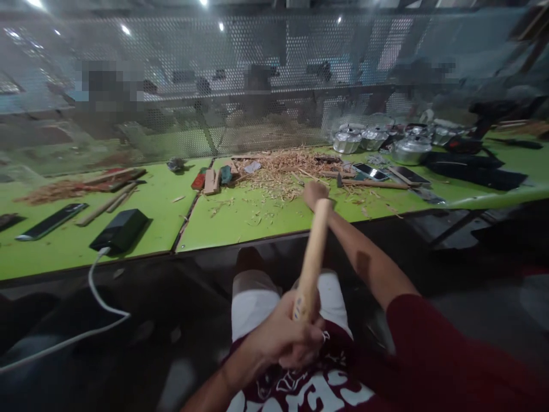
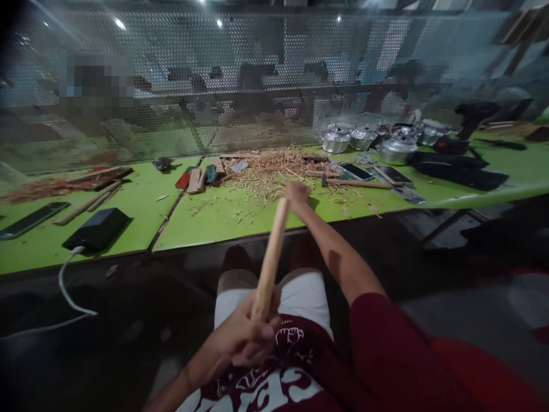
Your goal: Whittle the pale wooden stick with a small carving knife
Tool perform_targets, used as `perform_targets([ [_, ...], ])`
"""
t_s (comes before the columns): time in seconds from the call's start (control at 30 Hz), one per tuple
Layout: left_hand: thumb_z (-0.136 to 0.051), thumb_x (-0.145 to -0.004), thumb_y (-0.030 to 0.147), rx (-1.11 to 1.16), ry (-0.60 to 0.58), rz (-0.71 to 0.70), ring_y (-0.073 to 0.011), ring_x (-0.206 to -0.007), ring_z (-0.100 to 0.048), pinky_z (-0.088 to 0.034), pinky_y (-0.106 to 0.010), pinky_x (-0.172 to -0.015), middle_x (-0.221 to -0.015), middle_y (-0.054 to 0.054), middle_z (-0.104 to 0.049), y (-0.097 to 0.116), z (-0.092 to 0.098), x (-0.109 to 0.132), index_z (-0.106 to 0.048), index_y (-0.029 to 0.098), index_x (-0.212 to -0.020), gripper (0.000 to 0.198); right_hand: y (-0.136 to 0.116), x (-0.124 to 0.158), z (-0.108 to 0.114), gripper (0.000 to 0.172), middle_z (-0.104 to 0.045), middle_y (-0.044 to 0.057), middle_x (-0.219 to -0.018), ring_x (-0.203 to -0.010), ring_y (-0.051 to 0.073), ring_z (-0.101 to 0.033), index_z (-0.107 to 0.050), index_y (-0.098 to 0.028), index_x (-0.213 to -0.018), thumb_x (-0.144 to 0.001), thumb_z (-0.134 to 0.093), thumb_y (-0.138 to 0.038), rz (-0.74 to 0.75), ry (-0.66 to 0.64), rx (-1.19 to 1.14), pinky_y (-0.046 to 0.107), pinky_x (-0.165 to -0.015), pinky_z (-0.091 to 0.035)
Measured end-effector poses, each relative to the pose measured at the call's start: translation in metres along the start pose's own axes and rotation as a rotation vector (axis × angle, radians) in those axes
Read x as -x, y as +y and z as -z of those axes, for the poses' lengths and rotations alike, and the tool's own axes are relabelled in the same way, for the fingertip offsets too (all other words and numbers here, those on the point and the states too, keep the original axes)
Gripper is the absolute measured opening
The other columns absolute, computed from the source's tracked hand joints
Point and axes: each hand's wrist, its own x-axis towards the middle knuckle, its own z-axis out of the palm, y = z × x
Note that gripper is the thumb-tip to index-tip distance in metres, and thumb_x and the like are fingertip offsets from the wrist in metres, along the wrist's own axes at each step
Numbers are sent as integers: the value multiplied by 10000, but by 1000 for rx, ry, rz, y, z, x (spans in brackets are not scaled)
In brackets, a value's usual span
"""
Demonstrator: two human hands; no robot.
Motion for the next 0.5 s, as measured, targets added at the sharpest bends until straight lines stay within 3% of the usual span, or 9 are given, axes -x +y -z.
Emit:
perform_targets([
  [0.13, -721, -844, 153, 175, 95, -155, -1, -293, -81, -167, -94, -274, -504, 142, -411, 19, 22, -2, -539, 218, -946, 219, 10, 12, 1, 363, -770, 214, -1078, -946, 195, -704, -797, -61, -1148, -1016, -478, -174, -34, 59, -87, 241, -706, -374],
  [0.27, -698, -846, 156, 277, 61, -139, -4, -294, -31, -159, -93, -273, -506, 141, -394, 26, 45, -5, -609, 202, -995, 179, -5, 67, 6, 336, -800, 121, -999, -937, 202, -725, -834, -189, -1033, -988, -506, -247, 165, 40, -118, 237, -720, -411],
  [0.37, -682, -834, 164, 324, 57, -118, -8, -281, -22, -163, -94, -276, -466, 143, -366, 19, 49, -6, -622, 207, -961, 146, -21, 101, 9, 292, -801, 131, -950, -912, 247, -745, -840, -212, -1005, -936, -569, -299, 275, -60, -67, 264, -726, -453],
  [0.5, -697, -832, 159, 255, 155, -84, -15, -300, -28, -157, -97, -296, -457, 149, -353, 11, 41, -8, -595, 223, -958, 175, -30, 107, 6, 308, -790, 172, -967, -950, 284, -755, -818, -168, -1058, -954, -541, -254, 257, -88, -13, 302, -755, -495],
])
